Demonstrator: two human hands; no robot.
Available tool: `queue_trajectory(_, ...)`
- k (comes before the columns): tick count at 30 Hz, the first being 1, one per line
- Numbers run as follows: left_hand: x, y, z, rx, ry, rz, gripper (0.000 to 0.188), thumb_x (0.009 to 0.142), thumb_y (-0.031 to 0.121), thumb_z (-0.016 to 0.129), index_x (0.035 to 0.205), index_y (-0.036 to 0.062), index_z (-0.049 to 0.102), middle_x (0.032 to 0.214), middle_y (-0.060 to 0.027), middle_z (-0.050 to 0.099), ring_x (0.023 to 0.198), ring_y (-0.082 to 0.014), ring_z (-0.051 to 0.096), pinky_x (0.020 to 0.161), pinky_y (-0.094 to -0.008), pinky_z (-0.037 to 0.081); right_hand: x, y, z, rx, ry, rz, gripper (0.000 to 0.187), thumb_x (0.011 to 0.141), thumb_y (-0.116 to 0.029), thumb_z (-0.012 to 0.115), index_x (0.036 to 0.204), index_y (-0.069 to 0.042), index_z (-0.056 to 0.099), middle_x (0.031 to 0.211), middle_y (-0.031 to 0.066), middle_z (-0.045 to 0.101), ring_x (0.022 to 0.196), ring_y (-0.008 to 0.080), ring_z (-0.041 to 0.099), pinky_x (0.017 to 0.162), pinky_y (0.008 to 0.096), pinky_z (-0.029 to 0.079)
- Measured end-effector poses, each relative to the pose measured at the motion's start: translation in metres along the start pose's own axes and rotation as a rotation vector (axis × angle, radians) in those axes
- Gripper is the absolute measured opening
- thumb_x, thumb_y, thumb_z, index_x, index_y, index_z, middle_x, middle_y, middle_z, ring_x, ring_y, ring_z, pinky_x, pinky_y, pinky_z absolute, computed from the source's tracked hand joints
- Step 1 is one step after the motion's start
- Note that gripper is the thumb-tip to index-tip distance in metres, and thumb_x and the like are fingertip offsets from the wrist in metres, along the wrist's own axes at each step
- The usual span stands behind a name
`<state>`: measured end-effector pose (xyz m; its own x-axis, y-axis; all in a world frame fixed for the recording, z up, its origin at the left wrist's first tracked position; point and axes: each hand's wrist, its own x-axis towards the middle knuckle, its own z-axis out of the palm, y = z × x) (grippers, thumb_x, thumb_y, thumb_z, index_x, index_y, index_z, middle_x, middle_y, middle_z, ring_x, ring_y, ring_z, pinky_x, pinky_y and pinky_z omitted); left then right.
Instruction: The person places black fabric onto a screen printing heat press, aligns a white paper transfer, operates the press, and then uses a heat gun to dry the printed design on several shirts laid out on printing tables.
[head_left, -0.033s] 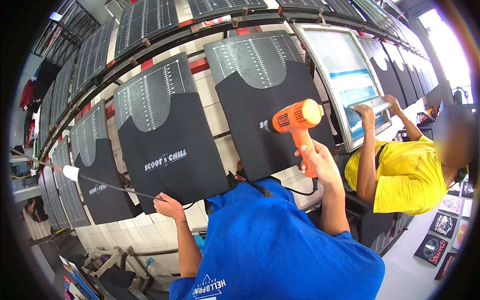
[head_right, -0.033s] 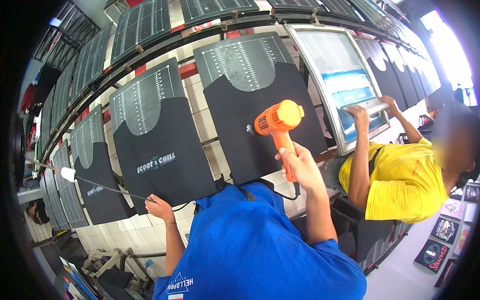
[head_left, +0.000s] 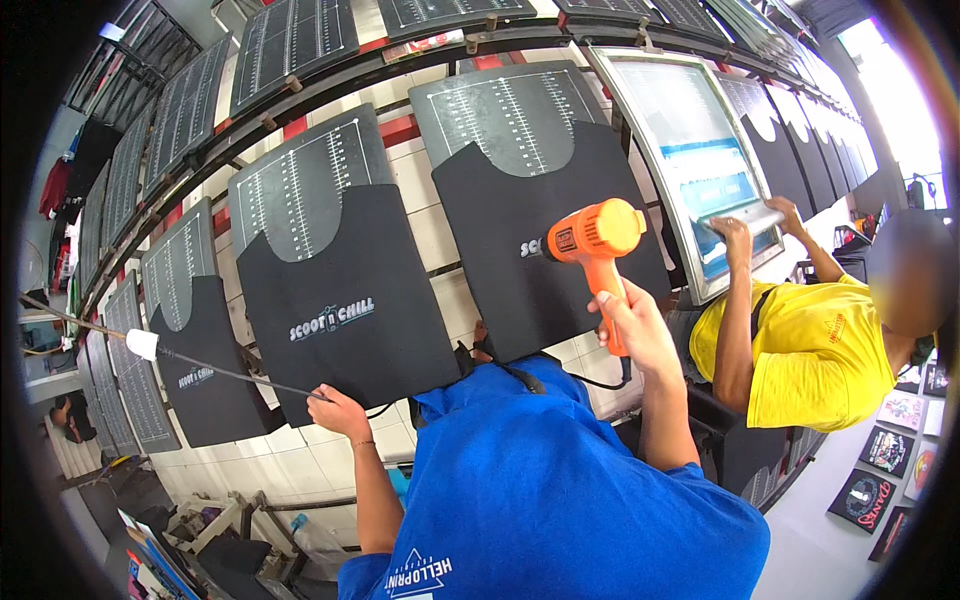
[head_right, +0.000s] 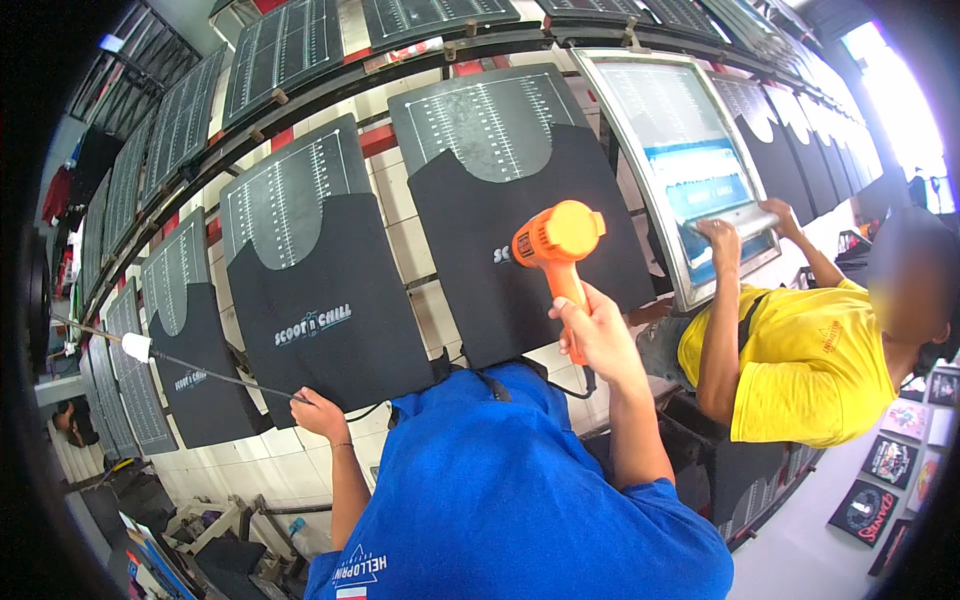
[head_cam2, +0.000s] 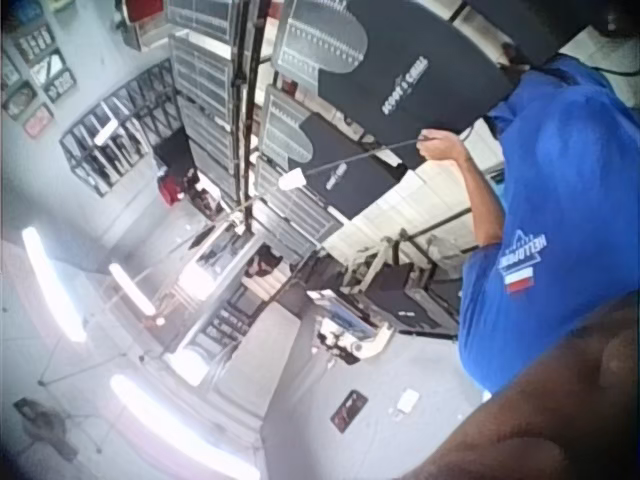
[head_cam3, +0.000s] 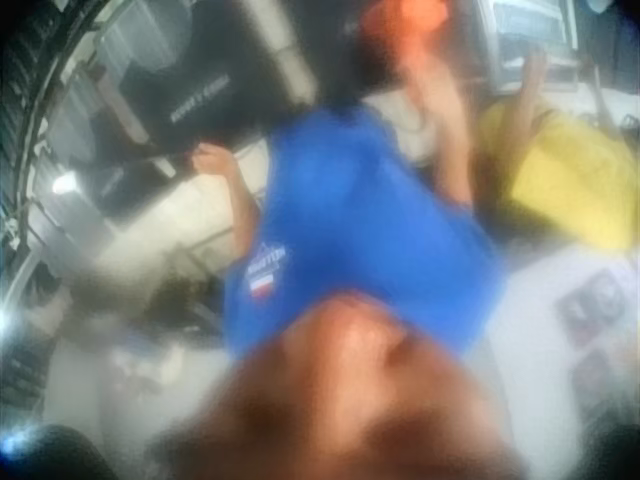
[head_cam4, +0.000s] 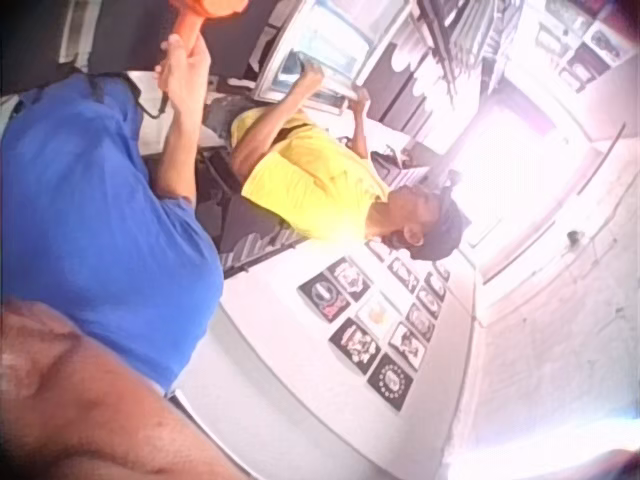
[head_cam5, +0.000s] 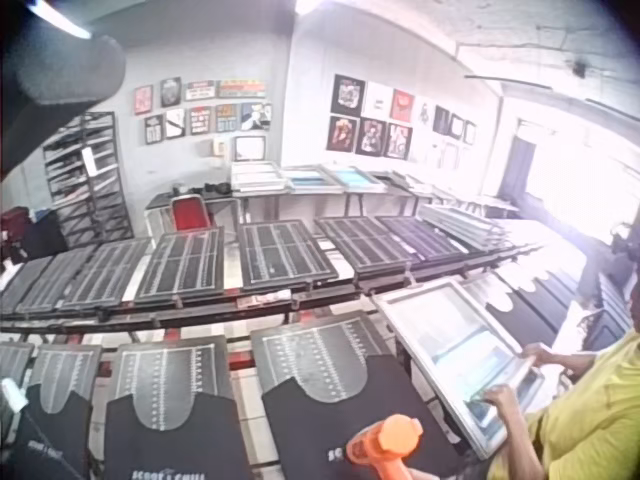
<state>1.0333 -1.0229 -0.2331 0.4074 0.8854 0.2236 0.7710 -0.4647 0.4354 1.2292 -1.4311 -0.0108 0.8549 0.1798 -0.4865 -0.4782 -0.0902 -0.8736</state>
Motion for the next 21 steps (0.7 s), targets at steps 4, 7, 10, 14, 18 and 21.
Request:
queue_trajectory(4, 0.0, -0.002, 0.0, 0.0, 0.005, 0.005, 0.031, 0.096, 0.026, 0.048, 0.092, -0.0037, 0.056, 0.091, -0.0203, 0.061, 0.09, -0.0392, 0.055, 0.081, -0.0482, 0.04, -0.003, -0.005, 0.009, -0.038, -0.025, 0.013, 0.03, 0.096, -0.019, 0.057, 0.116, 0.003, 0.052, 0.084, 0.0038, 0.059, 0.051, 0.0061, 0.053, 0.049, 0.0223, 0.046)
queue_trajectory(7, 0.0, -0.002, 0.001, -0.008, 0.015, 0.015, 0.031, 0.096, 0.026, 0.048, 0.091, -0.0035, 0.056, 0.089, -0.0196, 0.061, 0.088, -0.0388, 0.054, 0.08, -0.0481, 0.04, -0.001, -0.002, 0.012, -0.089, -0.013, 0.004, 0.029, 0.096, -0.018, 0.056, 0.116, 0.003, 0.052, 0.084, 0.0036, 0.059, 0.051, 0.0062, 0.053, 0.049, 0.0223, 0.046)
queue_trajectory(10, 0.0, 0.002, -0.002, -0.003, 0.006, 0.011, 0.033, 0.097, 0.027, 0.048, 0.094, -0.0045, 0.058, 0.089, -0.0213, 0.062, 0.088, -0.0403, 0.057, 0.079, -0.0484, 0.042, -0.001, -0.001, 0.015, -0.096, -0.026, 0.007, 0.029, 0.096, -0.018, 0.057, 0.116, 0.004, 0.052, 0.084, 0.0035, 0.059, 0.051, 0.0063, 0.053, 0.049, 0.0222, 0.046)
queue_trajectory(14, -0.001, 0.001, -0.001, -0.012, 0.013, 0.0, 0.031, 0.096, 0.026, 0.048, 0.091, -0.0036, 0.056, 0.088, -0.0197, 0.061, 0.087, -0.039, 0.054, 0.078, -0.0485, 0.04, 0.001, -0.001, 0.017, -0.133, -0.006, -0.012, 0.029, 0.096, -0.018, 0.057, 0.115, 0.003, 0.052, 0.083, 0.0036, 0.059, 0.051, 0.0065, 0.053, 0.049, 0.022, 0.046)
queue_trajectory(18, -0.001, 0.0, -0.001, 0.0, 0.023, 0.021, 0.031, 0.096, 0.026, 0.048, 0.09, -0.004, 0.056, 0.087, -0.0201, 0.061, 0.087, -0.0393, 0.055, 0.078, -0.0487, 0.04, 0.002, -0.003, 0.014, -0.101, -0.032, 0.02, 0.03, 0.096, -0.019, 0.057, 0.115, 0.003, 0.053, 0.082, 0.0035, 0.059, 0.051, 0.0063, 0.053, 0.048, 0.0218, 0.046)
queue_trajectory(21, 0.0, 0.003, -0.001, -0.006, 0.018, 0.008, 0.032, 0.096, 0.026, 0.048, 0.09, -0.0043, 0.056, 0.088, -0.0203, 0.061, 0.087, -0.0395, 0.055, 0.078, -0.0487, 0.04, 0.004, -0.004, 0.019, -0.12, -0.006, -0.021, 0.029, 0.096, -0.02, 0.056, 0.115, 0.003, 0.053, 0.083, 0.0036, 0.06, 0.051, 0.0058, 0.053, 0.048, 0.0217, 0.047)
